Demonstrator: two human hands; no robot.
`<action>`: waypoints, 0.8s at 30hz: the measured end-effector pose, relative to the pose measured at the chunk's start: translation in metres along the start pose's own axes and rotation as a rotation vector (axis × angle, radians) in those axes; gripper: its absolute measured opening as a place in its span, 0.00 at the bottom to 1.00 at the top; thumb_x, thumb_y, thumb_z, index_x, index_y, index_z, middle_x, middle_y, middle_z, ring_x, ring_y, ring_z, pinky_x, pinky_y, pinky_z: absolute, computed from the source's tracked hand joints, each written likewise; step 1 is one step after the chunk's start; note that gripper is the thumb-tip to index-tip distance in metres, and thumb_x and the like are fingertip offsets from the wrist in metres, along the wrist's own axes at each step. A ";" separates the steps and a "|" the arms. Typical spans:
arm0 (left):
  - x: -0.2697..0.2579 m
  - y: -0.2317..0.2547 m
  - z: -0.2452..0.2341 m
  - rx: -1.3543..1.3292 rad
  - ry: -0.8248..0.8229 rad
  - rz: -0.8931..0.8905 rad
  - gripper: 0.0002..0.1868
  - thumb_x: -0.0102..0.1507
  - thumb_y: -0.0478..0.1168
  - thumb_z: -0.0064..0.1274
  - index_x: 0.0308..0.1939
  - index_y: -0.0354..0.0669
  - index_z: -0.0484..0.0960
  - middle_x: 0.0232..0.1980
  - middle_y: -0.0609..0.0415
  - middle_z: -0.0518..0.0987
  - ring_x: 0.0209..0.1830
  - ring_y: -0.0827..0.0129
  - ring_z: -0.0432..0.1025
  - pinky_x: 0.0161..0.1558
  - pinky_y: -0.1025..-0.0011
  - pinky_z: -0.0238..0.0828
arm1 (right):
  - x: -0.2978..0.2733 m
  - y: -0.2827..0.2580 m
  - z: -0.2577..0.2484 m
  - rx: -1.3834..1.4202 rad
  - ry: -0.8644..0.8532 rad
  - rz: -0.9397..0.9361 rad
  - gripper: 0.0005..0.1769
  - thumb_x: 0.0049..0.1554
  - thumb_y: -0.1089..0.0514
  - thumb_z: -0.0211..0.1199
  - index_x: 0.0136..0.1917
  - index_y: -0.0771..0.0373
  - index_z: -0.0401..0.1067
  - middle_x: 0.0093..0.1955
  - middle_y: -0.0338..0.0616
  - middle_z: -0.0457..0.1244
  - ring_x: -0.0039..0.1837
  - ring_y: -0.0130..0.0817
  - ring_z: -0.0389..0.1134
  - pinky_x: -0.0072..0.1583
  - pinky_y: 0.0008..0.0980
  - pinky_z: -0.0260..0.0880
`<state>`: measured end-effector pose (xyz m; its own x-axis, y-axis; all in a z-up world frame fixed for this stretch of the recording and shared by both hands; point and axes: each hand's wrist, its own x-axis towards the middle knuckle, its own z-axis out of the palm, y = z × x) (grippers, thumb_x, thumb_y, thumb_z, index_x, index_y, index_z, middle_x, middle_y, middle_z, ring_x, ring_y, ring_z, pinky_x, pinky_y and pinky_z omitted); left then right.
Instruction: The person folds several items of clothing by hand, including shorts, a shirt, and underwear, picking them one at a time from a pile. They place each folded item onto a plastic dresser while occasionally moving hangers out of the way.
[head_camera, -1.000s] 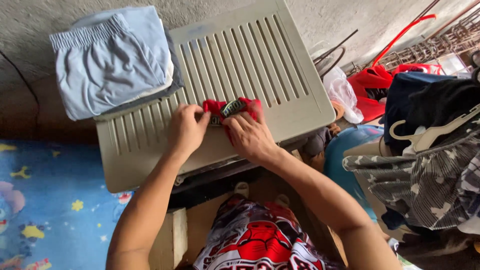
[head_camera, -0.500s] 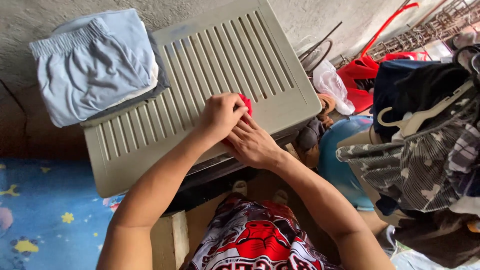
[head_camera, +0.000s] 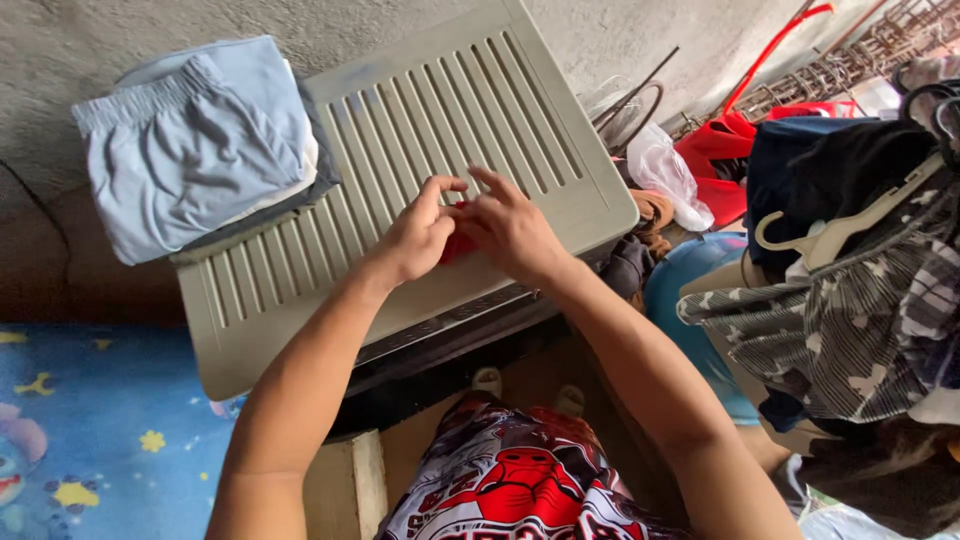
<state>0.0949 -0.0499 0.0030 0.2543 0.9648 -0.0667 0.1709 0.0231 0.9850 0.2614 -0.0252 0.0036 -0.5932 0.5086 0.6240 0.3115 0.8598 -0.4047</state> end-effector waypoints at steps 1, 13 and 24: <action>-0.001 0.001 0.000 0.000 0.006 -0.001 0.17 0.54 0.28 0.32 0.48 0.38 0.60 0.35 0.49 0.74 0.31 0.69 0.69 0.32 0.75 0.68 | 0.002 0.004 0.004 0.004 -0.002 -0.005 0.09 0.45 0.59 0.57 0.41 0.61 0.65 0.43 0.47 0.60 0.45 0.42 0.61 0.49 0.37 0.61; -0.017 0.014 0.002 0.955 0.295 0.643 0.16 0.46 0.36 0.58 0.36 0.38 0.74 0.41 0.49 0.73 0.45 0.61 0.65 0.46 0.67 0.64 | 0.020 0.016 0.013 0.014 -0.103 0.410 0.09 0.49 0.56 0.53 0.43 0.60 0.61 0.34 0.41 0.63 0.39 0.42 0.64 0.41 0.38 0.63; -0.003 0.012 0.014 1.029 0.398 0.461 0.09 0.47 0.35 0.56 0.28 0.35 0.75 0.30 0.49 0.74 0.32 0.60 0.68 0.35 0.66 0.65 | 0.013 -0.032 -0.016 0.019 0.171 0.545 0.19 0.45 0.57 0.60 0.49 0.65 0.60 0.40 0.52 0.59 0.35 0.37 0.62 0.36 0.31 0.63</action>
<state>0.1090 -0.0561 0.0126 0.2105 0.8448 0.4919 0.8693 -0.3919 0.3012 0.2559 -0.0454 0.0356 -0.2214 0.8800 0.4202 0.5249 0.4707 -0.7092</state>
